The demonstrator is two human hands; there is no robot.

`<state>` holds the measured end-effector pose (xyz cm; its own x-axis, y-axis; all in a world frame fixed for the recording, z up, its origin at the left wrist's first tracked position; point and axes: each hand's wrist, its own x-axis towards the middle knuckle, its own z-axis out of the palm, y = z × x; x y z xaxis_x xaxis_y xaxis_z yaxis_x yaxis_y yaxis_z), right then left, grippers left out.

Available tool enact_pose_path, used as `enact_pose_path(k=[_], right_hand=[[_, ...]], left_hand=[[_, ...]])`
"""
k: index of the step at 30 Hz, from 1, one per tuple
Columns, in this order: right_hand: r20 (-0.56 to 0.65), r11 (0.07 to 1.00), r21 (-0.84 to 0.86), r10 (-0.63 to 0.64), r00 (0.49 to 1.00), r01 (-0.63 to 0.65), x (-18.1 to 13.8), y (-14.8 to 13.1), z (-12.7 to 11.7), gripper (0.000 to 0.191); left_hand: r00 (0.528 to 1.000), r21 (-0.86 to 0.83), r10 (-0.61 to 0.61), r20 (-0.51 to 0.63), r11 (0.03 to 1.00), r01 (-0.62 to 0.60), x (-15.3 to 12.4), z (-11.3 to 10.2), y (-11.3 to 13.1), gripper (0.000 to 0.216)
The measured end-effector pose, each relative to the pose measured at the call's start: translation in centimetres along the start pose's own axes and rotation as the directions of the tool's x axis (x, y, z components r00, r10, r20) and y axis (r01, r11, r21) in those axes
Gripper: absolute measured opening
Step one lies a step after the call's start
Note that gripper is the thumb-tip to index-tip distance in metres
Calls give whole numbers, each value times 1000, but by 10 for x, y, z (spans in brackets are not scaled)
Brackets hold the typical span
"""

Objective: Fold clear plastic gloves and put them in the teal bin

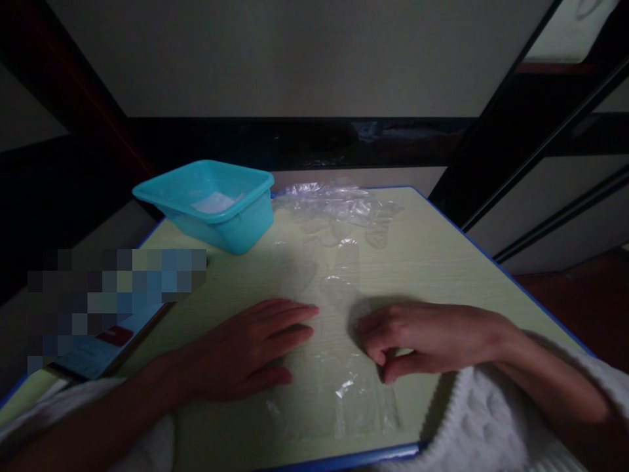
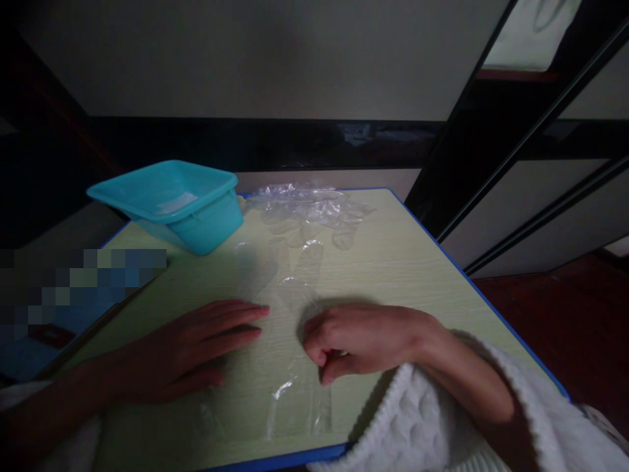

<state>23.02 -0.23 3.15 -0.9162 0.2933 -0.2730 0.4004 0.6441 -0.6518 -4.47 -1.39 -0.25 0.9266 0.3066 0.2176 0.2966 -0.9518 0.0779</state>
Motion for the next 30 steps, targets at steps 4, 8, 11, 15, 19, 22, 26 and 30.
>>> enact_pose_path(k=[4, 8, 11, 15, 19, 22, 26, 30], right_hand=[[-22, 1000, -21, -7, 1000, 6, 3, 2, 5, 22], [-54, 996, -92, 2, 999, -7, 5, 2, 10, 30], [-95, 987, -158, -10, 995, -5, 3, 1, 14, 34], [-193, 978, -206, -15, 981, -25, -2, -5, 19, 42], [-205, 974, -217, 15, 979, -61, -1, -8, 23, 49], [-171, 981, -188, 3, 985, -35, 0, -6, 21, 53], [-126, 994, -108, -5, 992, -8, -9, -7, 11, 47], [-60, 993, -116, -2, 998, -5, -19, -18, 5, 29]], left_hand=[[1000, -8, -11, -1, 1000, 11, 1, 0, -1, 42], [999, -20, -29, 24, 999, 29, 2, -1, -1, 42], [999, -20, -40, 24, 999, 40, 2, -2, 0, 42], [999, -33, -44, 15, 998, 44, 1, 0, -1, 42], [998, -51, -52, 29, 997, 53, -1, 3, -2, 43], [998, -55, -51, 29, 997, 53, 0, 3, -2, 43], [999, -49, -42, 17, 998, 43, 0, 2, -2, 42], [1000, -36, -28, 9, 999, 28, 0, 0, -2, 41]])
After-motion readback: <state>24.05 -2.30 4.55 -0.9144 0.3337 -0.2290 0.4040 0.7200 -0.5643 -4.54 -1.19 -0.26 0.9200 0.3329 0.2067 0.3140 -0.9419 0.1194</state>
